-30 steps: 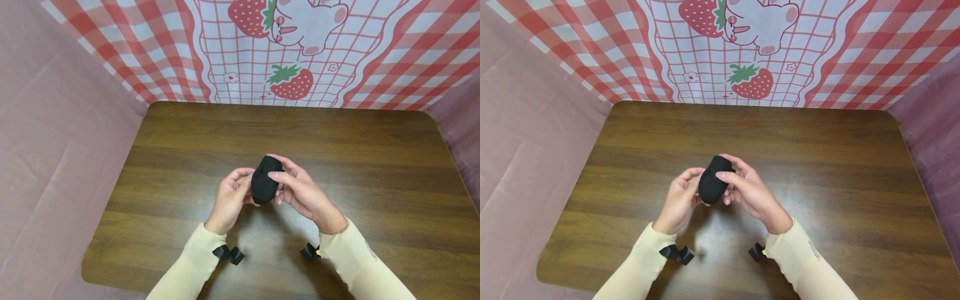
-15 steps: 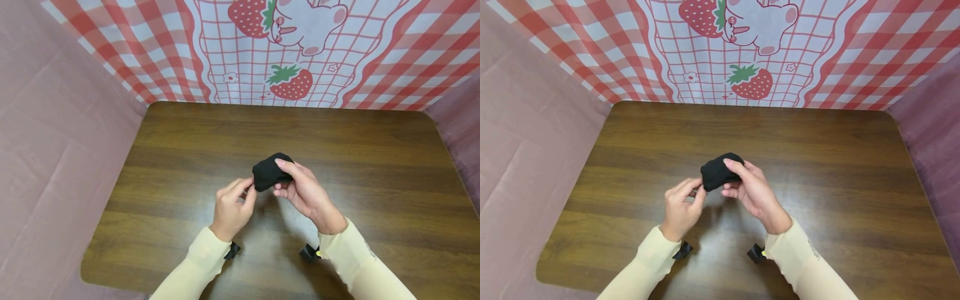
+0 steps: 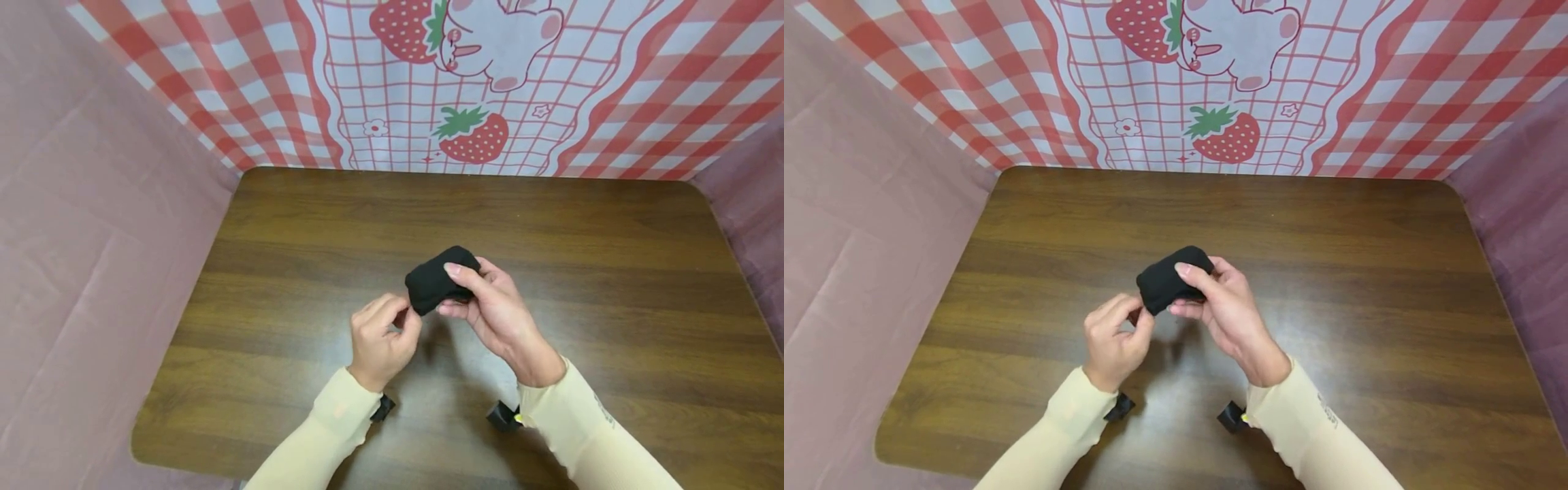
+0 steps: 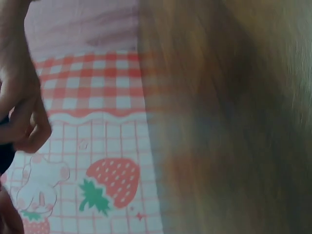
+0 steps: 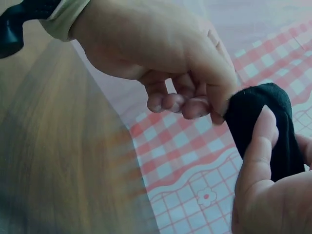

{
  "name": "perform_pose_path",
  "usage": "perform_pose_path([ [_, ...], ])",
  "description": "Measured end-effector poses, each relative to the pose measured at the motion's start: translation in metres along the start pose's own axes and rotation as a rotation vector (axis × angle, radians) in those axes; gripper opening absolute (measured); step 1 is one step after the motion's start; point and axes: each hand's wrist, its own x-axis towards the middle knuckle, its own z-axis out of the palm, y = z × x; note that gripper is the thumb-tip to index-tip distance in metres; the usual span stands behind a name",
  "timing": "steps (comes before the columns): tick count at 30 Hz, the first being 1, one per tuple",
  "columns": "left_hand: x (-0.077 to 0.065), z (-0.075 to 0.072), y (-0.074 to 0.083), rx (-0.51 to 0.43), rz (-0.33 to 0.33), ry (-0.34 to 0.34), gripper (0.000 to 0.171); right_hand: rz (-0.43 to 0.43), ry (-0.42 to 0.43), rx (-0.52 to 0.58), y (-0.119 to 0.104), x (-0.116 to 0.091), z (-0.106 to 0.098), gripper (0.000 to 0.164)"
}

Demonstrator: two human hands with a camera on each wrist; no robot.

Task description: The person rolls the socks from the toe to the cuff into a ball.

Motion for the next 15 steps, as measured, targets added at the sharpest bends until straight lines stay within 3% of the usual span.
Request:
perform_pose_path([
  [3,-0.006,0.008,0.004,-0.049,-0.037,0.024,0.014,-0.084,0.032,0.0,0.003,0.0,0.004,0.018],
  [7,-0.015,0.014,0.007,-0.104,-0.102,0.015,0.014,-0.128,0.074,-0.065,0.003,0.0,0.007,0.019],
  [15,-0.02,0.005,0.002,-0.215,-0.237,-0.037,0.006,-0.082,0.116,-0.399,-0.011,0.004,0.0,0.034],
])
